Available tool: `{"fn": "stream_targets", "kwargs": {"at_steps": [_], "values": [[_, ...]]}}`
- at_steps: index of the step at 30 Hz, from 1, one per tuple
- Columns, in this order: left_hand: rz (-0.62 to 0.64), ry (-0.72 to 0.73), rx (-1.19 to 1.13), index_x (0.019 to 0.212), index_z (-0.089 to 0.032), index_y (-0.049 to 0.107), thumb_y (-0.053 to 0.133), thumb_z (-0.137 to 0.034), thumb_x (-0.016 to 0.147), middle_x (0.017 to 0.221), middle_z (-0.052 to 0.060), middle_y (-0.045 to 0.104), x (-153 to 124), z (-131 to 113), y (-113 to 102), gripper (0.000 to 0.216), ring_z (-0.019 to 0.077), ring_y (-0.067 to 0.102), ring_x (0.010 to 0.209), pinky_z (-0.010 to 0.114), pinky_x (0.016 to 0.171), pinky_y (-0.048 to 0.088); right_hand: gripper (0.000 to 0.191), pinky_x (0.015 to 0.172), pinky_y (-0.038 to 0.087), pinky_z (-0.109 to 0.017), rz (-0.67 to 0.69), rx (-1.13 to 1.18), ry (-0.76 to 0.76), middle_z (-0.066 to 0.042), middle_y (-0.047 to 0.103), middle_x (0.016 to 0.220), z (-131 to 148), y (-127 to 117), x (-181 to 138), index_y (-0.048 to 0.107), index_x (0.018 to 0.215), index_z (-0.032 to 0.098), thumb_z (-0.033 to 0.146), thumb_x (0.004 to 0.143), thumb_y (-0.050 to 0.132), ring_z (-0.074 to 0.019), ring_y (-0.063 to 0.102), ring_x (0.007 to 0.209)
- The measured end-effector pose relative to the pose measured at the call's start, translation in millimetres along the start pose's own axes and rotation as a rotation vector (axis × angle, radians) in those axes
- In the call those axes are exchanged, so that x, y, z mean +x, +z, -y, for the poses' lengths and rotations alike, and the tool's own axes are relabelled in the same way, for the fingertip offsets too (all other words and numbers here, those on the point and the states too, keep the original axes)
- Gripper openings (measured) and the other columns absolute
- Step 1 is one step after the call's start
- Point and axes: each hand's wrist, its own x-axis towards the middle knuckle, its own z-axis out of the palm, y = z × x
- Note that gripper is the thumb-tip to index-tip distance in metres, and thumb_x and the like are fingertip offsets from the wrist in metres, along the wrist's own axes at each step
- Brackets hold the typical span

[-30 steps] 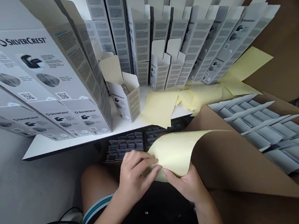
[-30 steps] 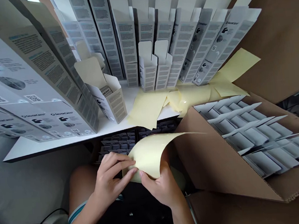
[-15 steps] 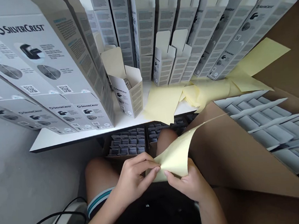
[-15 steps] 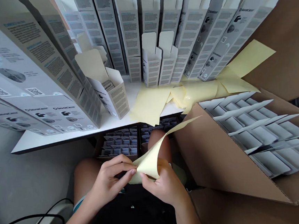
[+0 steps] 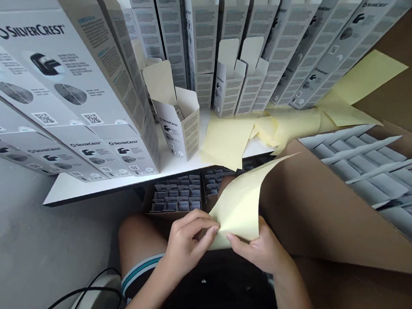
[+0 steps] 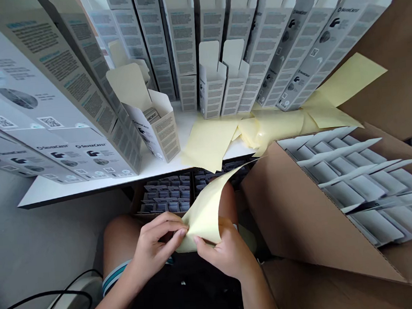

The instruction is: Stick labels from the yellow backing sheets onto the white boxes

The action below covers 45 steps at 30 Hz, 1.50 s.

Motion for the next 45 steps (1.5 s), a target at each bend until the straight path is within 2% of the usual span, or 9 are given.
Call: {"fn": "stream_targets", "kwargs": {"at_steps": [4, 9, 20, 24, 28, 31, 36, 40, 45], "values": [[0.037, -0.014, -0.055, 0.096, -0.019, 0.077, 0.073, -0.017, 0.087, 0.087, 0.007, 0.071, 0, 1, -3, 0.01, 0.0167, 0.067, 0.075, 0.025, 0.065, 0.053, 0.017, 0.078, 0.061, -0.032, 0.03, 0.007, -0.004, -0.005, 0.078, 0.092, -1, 1, 0, 0.075, 0.094, 0.025, 0.022, 0.088, 0.059, -0.0234, 0.075, 0.085], [0.13, -0.011, -0.045, 0.097, -0.017, 0.077, 0.065, -0.014, 0.092, 0.083, 0.007, 0.07, 0, 0, -6, 0.013, 0.0157, 0.065, 0.073, 0.025, 0.064, 0.051, 0.014, 0.068, 0.059, -0.028, 0.057, -0.012, 0.023, -0.003, 0.076, 0.079, -3, 2, -1, 0.073, 0.083, 0.023, 0.022, 0.088, 0.06, -0.0207, 0.073, 0.072], [-0.014, -0.086, -0.086, 0.087, -0.017, 0.073, 0.065, -0.015, 0.091, 0.082, 0.005, 0.067, -5, 4, 0, 0.009, 0.014, 0.061, 0.069, 0.023, 0.06, 0.047, 0.021, 0.078, 0.062, -0.03, 0.033, 0.016, -0.005, -0.002, 0.08, 0.094, 0, 3, 1, 0.077, 0.099, 0.027, 0.02, 0.087, 0.062, -0.0223, 0.077, 0.085], [-0.201, -0.13, -0.174, 0.083, -0.018, 0.071, 0.065, -0.017, 0.092, 0.078, 0.002, 0.065, -4, 7, -3, 0.011, 0.0131, 0.058, 0.068, 0.022, 0.06, 0.044, 0.036, 0.085, 0.063, -0.032, -0.122, -0.026, -0.058, -0.005, 0.078, 0.111, -12, -3, -3, 0.074, 0.118, 0.026, 0.019, 0.084, 0.068, -0.0253, 0.076, 0.099], [-0.342, -0.145, -0.26, 0.08, -0.019, 0.069, 0.063, -0.02, 0.095, 0.077, 0.001, 0.063, -4, 13, -4, 0.016, 0.014, 0.058, 0.073, 0.024, 0.067, 0.045, 0.031, 0.08, 0.065, -0.03, -0.444, -0.012, -0.14, -0.007, 0.08, 0.105, -30, -19, 7, 0.076, 0.111, 0.023, 0.018, 0.08, 0.074, -0.0246, 0.077, 0.094], [-0.336, -0.166, -0.296, 0.078, -0.018, 0.068, 0.063, -0.024, 0.096, 0.076, 0.002, 0.062, -5, 17, 0, 0.019, 0.0144, 0.058, 0.072, 0.024, 0.068, 0.045, 0.031, 0.083, 0.064, -0.031, -0.579, 0.066, -0.211, -0.006, 0.08, 0.105, -32, -35, 36, 0.076, 0.109, 0.023, 0.02, 0.078, 0.078, -0.0238, 0.077, 0.095], [-0.221, -0.237, -0.315, 0.075, -0.016, 0.066, 0.062, -0.033, 0.096, 0.074, 0.003, 0.061, -13, 21, 14, 0.027, 0.0152, 0.057, 0.07, 0.024, 0.066, 0.044, 0.046, 0.089, 0.061, -0.037, -0.646, 0.307, -0.276, -0.008, 0.078, 0.11, -13, -70, 102, 0.072, 0.115, 0.021, 0.031, 0.072, 0.085, -0.0247, 0.075, 0.098], [-0.132, -0.295, -0.298, 0.073, -0.015, 0.065, 0.06, -0.04, 0.096, 0.07, 0.004, 0.061, -23, 28, 23, 0.034, 0.0151, 0.055, 0.067, 0.024, 0.065, 0.043, 0.059, 0.09, 0.059, -0.042, -0.608, 0.458, -0.16, -0.01, 0.077, 0.111, -11, -91, 129, 0.07, 0.115, 0.02, 0.038, 0.062, 0.09, -0.029, 0.073, 0.101], [-0.132, -0.339, -0.255, 0.069, -0.014, 0.066, 0.059, -0.054, 0.093, 0.067, 0.006, 0.061, -29, 48, 32, 0.047, 0.016, 0.055, 0.065, 0.024, 0.063, 0.043, 0.071, 0.088, 0.059, -0.049, -0.527, 0.574, 0.18, -0.013, 0.076, 0.114, -47, -81, 125, 0.066, 0.116, 0.019, 0.042, 0.054, 0.093, -0.0355, 0.072, 0.103]]}}
